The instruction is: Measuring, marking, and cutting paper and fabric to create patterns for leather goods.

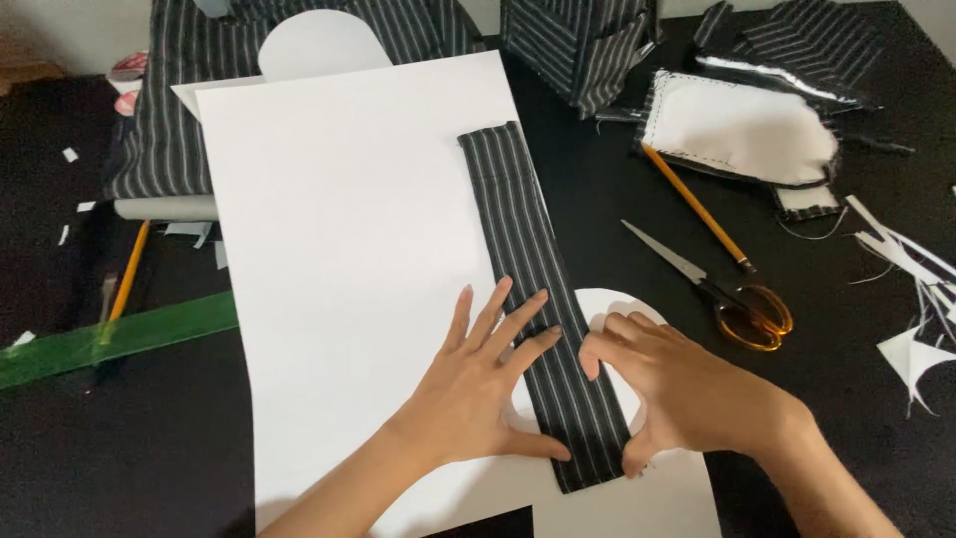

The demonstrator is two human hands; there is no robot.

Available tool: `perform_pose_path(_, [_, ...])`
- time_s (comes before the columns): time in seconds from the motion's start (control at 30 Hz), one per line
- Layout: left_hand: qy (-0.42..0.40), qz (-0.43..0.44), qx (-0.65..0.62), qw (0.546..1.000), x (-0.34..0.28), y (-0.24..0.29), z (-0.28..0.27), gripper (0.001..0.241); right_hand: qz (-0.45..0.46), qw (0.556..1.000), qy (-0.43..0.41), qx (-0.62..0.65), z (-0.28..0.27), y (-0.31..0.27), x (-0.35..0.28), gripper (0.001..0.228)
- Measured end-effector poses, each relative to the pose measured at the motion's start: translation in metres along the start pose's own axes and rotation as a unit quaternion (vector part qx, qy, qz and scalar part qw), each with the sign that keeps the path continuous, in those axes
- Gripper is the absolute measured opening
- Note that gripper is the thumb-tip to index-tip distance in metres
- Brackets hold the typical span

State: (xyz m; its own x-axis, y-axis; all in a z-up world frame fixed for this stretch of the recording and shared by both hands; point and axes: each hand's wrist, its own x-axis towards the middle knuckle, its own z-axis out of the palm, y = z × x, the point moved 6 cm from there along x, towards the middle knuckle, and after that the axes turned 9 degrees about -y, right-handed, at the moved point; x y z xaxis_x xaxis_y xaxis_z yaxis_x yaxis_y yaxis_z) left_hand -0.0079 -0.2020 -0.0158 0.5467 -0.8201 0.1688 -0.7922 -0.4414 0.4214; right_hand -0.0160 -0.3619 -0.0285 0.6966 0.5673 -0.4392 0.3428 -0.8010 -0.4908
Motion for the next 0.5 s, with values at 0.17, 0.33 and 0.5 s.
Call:
perform_pose_path(0.17, [-0.01,-0.011,0.0,1.0,-0.0014,-0.0007,0.001,0.101,0.031,0.999,-0.023,-0.002,-0.0011,-0.0024,-0.0003,0.077])
perform_pose_path(0.33, [-0.018,-0.007,0.001,1.0,-0.0015,-0.0021,0.0005,0.105,0.028,0.999,-0.022,-0.003,-0.0019,-0.0041,0.0008,0.077])
perform_pose_path(0.5, [-0.006,-0.004,0.012,1.0,-0.0019,-0.0015,0.0003,0.106,-0.012,1.0,0.003,-0.012,-0.001,-0.0035,0.0011,0.077])
